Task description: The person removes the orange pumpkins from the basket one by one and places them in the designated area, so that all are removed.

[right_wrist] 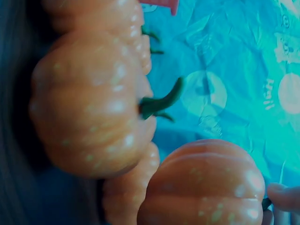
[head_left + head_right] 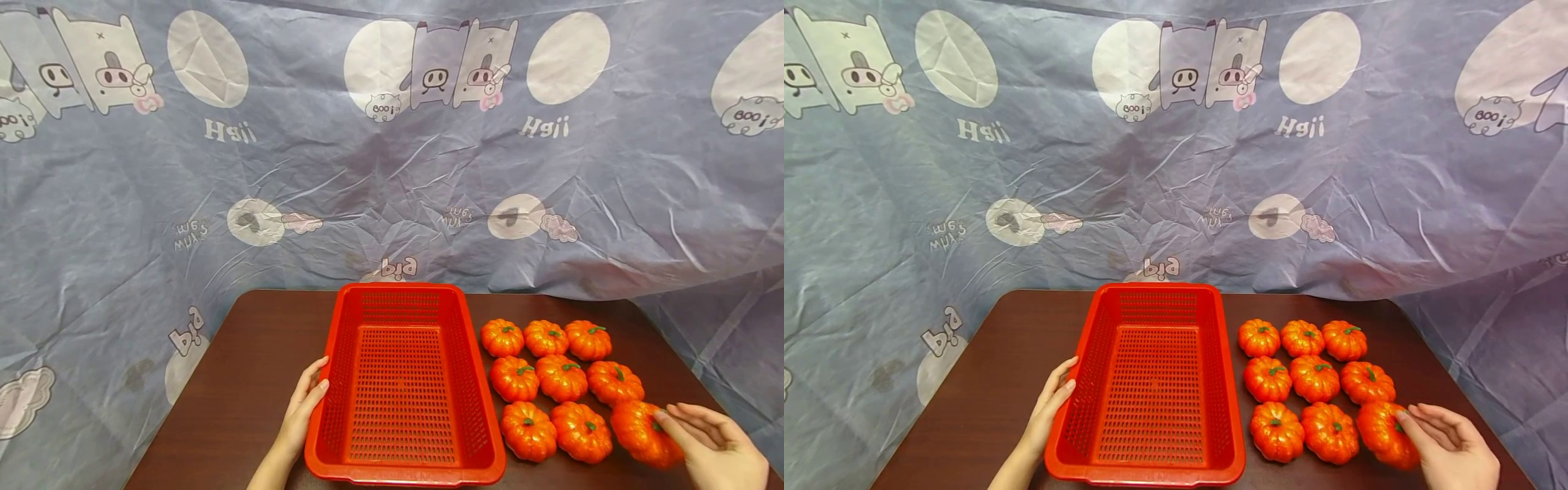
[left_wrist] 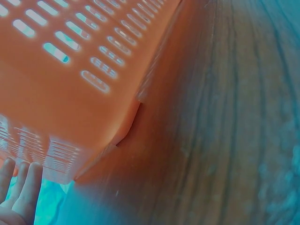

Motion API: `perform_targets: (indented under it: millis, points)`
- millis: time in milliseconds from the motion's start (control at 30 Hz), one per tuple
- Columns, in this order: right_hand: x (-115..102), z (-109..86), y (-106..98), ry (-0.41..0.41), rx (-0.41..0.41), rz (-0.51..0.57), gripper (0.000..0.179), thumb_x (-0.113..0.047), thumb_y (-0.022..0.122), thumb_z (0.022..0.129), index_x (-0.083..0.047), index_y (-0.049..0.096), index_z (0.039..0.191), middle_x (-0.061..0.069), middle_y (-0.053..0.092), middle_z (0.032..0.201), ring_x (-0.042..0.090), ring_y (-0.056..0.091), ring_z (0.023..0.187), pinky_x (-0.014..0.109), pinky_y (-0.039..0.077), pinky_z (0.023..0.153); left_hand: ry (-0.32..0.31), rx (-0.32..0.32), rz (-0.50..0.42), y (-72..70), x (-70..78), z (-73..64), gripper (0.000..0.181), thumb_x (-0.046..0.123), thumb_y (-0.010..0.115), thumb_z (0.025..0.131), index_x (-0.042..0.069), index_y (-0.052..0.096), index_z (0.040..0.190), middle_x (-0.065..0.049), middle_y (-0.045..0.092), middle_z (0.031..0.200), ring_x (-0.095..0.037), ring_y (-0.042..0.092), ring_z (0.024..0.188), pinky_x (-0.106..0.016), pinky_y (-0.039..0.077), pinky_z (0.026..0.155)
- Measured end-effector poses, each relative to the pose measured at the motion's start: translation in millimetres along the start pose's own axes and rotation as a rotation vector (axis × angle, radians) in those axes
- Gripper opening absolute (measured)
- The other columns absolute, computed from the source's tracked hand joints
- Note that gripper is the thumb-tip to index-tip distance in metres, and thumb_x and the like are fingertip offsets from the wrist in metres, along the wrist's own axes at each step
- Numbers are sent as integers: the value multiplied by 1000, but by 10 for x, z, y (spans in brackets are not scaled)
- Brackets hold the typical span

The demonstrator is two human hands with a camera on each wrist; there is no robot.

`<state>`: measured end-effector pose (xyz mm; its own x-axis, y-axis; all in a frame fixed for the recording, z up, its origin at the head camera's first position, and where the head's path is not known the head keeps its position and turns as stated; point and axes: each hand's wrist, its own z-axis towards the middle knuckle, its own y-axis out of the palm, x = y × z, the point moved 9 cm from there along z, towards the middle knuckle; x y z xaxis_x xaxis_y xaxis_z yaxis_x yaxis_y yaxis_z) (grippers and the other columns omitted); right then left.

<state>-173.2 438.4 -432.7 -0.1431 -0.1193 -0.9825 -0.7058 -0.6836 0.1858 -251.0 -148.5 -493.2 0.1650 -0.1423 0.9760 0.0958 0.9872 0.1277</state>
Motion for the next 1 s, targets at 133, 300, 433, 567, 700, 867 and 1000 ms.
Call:
perform_targets:
  millis: [133,300,433,567,700,867,1000]
  points:
    - [108,62,-44,8,-49,58,35,18,74,67,-7,72,90,-9,70,73,2,66,65,14,49,54,3,-1,2,5,4,-1,43,18,42,100,15,34,142,-19,40,135,-27,47,116,-33,45,89]
    - [259,115,-94,83,-73,13,34,10,78,67,-15,73,91,-12,69,73,-1,65,66,14,49,54,1,3,3,4,0,-5,43,17,42,100,15,34,142,-19,40,135,-26,48,115,-33,45,89]
    - [321,144,-143,131,-55,-61,34,3,81,68,-21,72,90,-16,68,72,-4,63,66,12,48,54,-5,11,22,-5,-13,-1,43,19,42,99,16,35,142,-16,38,138,-22,44,119,-29,43,91]
    - [383,185,-195,192,-39,-126,35,-4,84,67,-26,71,91,-20,67,71,-7,62,65,12,47,53,-10,21,64,-17,-27,6,42,20,42,99,19,37,141,-10,33,144,-20,32,129,-30,34,99]
    - [457,222,-208,236,-54,-178,35,-10,85,66,-31,70,89,-24,65,70,-8,61,63,12,46,52,-1,17,85,-18,-23,8,42,21,42,99,20,36,141,-8,29,147,-24,21,134,-47,22,105]
    - [525,244,-185,246,-86,-150,34,-8,84,68,-32,69,88,-22,66,70,-7,61,64,12,47,54,3,13,80,-14,-19,10,42,20,42,99,19,36,141,-9,29,147,-26,20,134,-56,17,104]
    - [513,271,-147,201,-129,-152,33,-5,82,71,-31,69,88,-20,67,70,-7,62,65,12,47,54,-11,23,76,-24,-32,11,42,21,43,99,20,37,141,-8,29,146,-22,23,133,-48,21,104]
